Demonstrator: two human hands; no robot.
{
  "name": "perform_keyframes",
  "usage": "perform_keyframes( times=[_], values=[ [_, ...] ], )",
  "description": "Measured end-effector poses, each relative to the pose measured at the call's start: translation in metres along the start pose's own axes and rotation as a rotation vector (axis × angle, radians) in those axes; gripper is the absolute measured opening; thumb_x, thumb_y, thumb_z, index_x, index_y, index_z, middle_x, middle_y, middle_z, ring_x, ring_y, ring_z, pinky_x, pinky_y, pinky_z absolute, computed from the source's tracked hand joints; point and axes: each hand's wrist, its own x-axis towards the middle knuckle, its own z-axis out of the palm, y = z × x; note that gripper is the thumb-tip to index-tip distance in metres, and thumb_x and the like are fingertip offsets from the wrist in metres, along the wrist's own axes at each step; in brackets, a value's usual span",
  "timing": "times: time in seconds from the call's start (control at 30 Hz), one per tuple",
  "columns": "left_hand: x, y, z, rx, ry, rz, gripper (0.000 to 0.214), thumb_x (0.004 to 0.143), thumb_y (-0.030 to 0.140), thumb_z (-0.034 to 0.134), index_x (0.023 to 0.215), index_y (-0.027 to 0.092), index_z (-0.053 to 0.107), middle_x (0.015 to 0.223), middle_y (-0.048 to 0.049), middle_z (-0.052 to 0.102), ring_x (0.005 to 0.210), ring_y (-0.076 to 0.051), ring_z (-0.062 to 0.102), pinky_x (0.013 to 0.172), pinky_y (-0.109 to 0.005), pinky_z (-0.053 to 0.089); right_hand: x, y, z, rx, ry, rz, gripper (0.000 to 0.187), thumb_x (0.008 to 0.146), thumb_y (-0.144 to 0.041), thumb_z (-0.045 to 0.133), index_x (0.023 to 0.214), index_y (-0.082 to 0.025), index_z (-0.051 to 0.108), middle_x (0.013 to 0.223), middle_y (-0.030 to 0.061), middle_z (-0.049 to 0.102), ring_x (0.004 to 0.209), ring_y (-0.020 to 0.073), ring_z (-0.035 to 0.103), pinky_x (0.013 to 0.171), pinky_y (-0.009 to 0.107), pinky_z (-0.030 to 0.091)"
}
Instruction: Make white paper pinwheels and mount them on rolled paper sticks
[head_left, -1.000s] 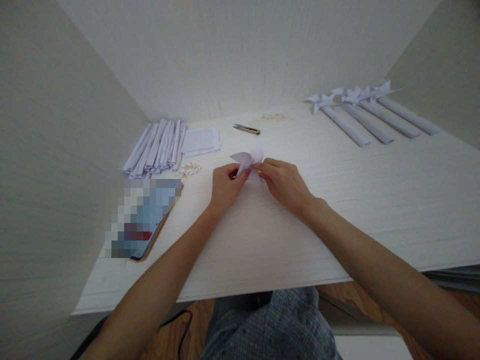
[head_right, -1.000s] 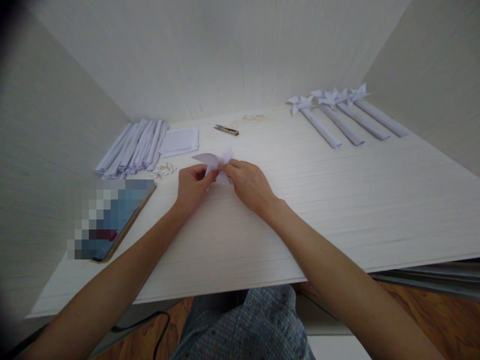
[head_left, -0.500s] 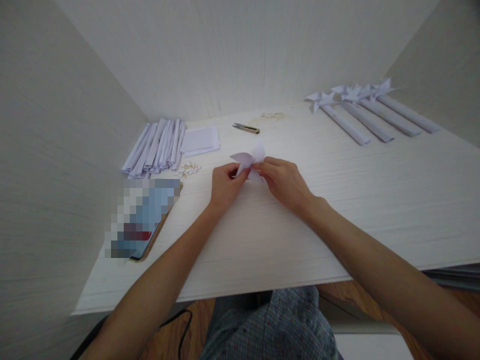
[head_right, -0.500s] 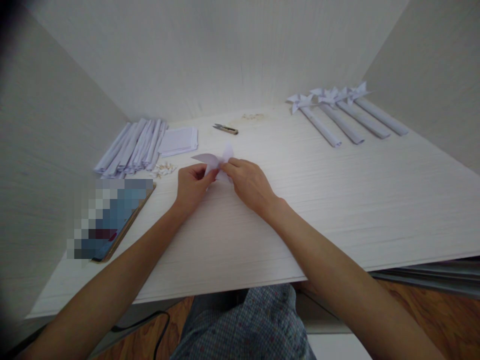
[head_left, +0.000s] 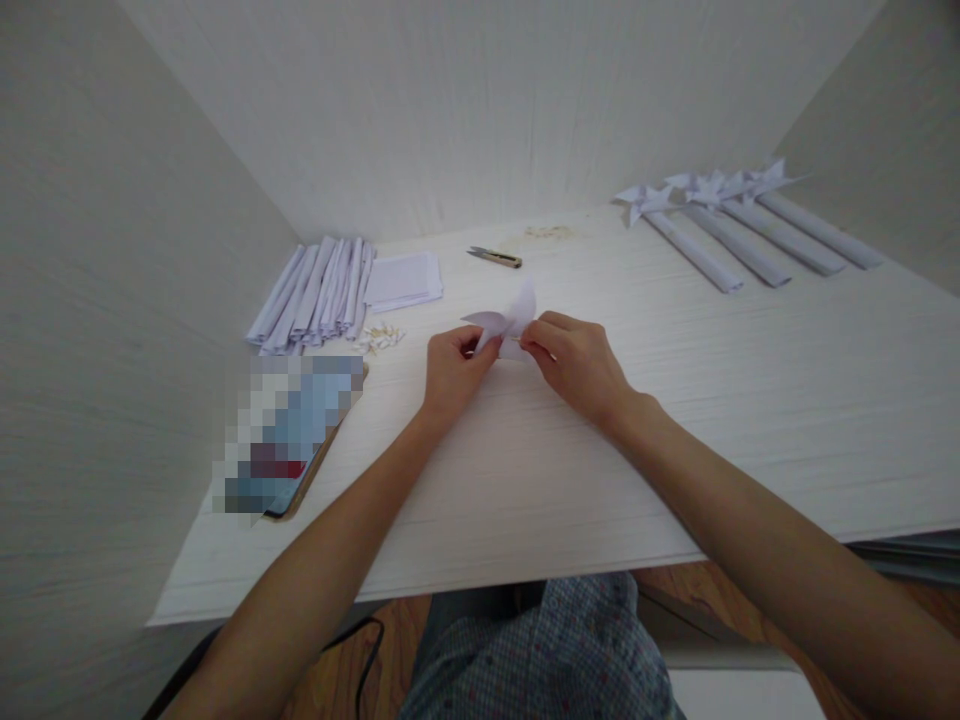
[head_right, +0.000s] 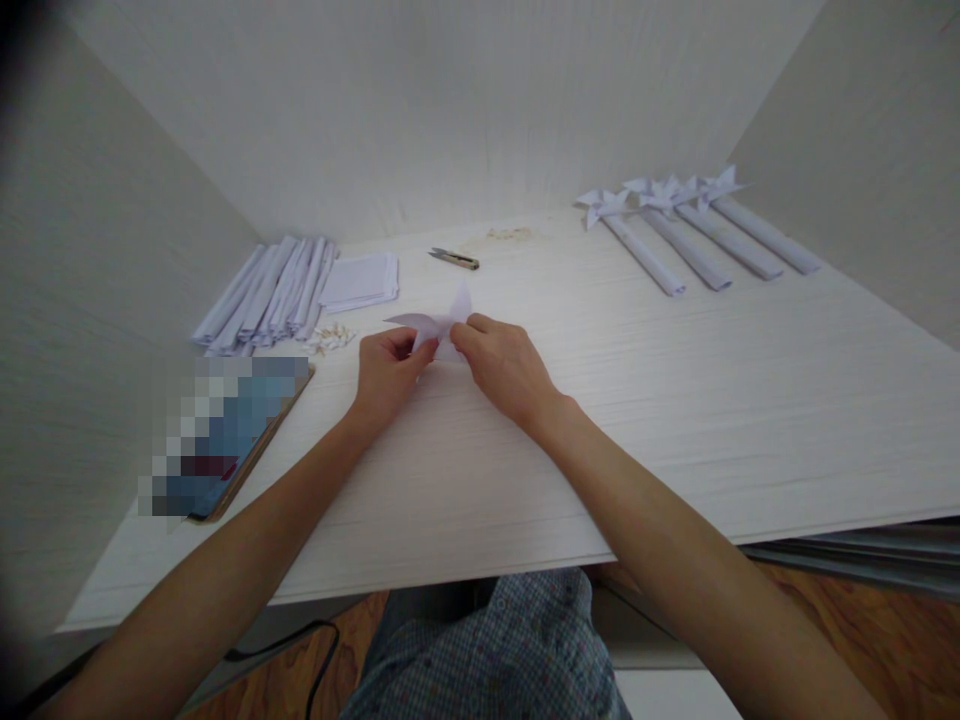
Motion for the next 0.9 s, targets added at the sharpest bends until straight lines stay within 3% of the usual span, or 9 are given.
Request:
perform_keyframes(
  times=[0.47,0.67,0.9],
  values=[
    [-0.0008,0.0022,-0.0003,0.049,-0.002,0.018,0.017,0.067,0.022,0.052,0.051,0.015,0.053,0.048,0.0047,0.044,0.048,-0.007,0.038,0.046,-0.020,0.031,0.0013,0.0055,0.0003,0.074,-0.013,-0.061,0.025,0.077,-0.008,0.039,0.065,-0.013,0.060,0.071,0.0063,0.059,0.063,0.0133,0.051,0.058,0.025,0.035],
    [-0.0001,0.0012,-0.0010,0.074,0.006,0.015,0.019,0.066,0.023,0.052,0.049,0.014,0.051,0.046,0.0047,0.042,0.047,-0.007,0.037,0.045,-0.020,0.030,0.0008,0.0082,0.0012,0.138,0.001,-0.090,0.024,0.076,-0.005,0.041,0.072,-0.012,0.063,0.079,0.0087,0.063,0.071,0.0153,0.056,0.064,0.026,0.040],
    [-0.0004,0.0002,-0.0004,0.091,0.007,0.040,0.016,0.067,0.025,0.052,0.056,0.014,0.057,0.052,0.0027,0.052,0.051,-0.009,0.045,0.051,-0.021,0.037,0.0003,0.0085,0.0010,0.157,0.047,-0.074,0.024,0.078,-0.007,0.042,0.079,-0.014,0.065,0.081,0.0071,0.064,0.072,0.0153,0.057,0.065,0.026,0.042]
  ],
)
